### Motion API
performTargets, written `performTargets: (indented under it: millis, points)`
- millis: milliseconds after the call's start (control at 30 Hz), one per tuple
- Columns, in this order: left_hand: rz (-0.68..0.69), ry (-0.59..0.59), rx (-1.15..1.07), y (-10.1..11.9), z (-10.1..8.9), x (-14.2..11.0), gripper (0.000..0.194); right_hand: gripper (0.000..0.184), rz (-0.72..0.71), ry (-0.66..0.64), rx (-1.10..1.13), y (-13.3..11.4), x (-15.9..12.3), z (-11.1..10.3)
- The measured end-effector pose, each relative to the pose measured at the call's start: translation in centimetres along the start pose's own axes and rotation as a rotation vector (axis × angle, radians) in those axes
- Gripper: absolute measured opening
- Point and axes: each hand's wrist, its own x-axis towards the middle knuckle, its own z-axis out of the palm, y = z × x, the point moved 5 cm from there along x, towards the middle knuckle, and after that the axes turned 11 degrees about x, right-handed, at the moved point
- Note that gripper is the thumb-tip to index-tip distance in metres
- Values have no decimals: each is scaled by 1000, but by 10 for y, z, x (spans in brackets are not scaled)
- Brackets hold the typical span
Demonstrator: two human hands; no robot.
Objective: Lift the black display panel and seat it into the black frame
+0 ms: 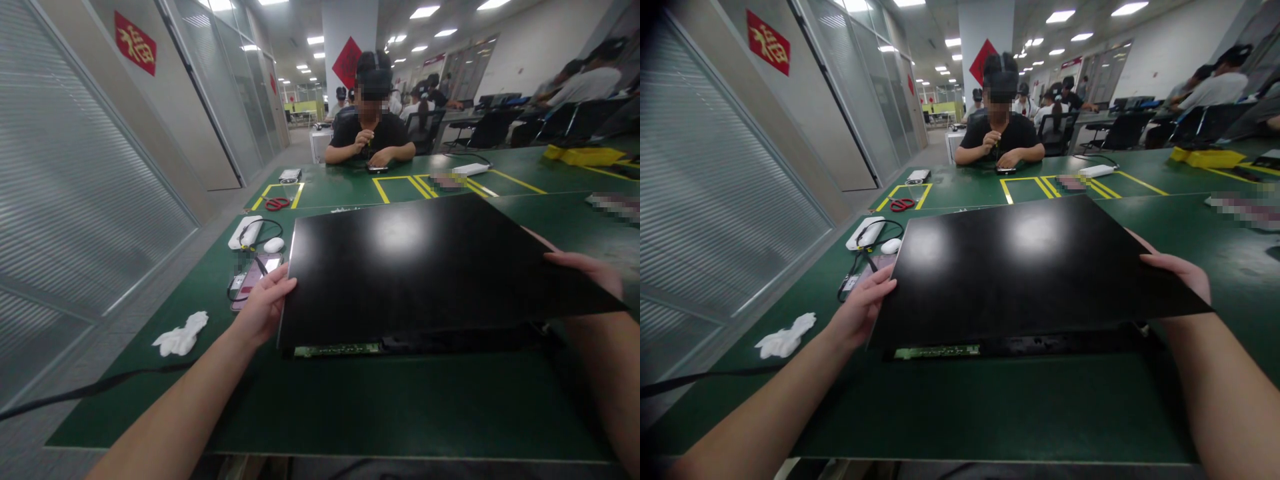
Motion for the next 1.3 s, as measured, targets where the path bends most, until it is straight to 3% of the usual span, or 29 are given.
performTargets:
  millis: [100,300,467,633,933,1300]
  points:
    - [5,84,-46,6,-6,1,60,42,180,-142,-6,7,0,2]
    - [86,216,-104,13,-13,2,62,56,168,-320,-14,11,16,-3]
    - [92,278,-93,10,-16,2,61,46,154,-251,-11,15,22,-3]
    - [5,317,-53,1,-15,2,60,43,182,-205,-110,19,25,-4]
    - [-76,230,-33,-12,-7,3,56,36,194,-103,-173,22,29,-10]
    - [-131,230,-32,-13,-5,5,47,27,247,-113,-207,27,26,-10]
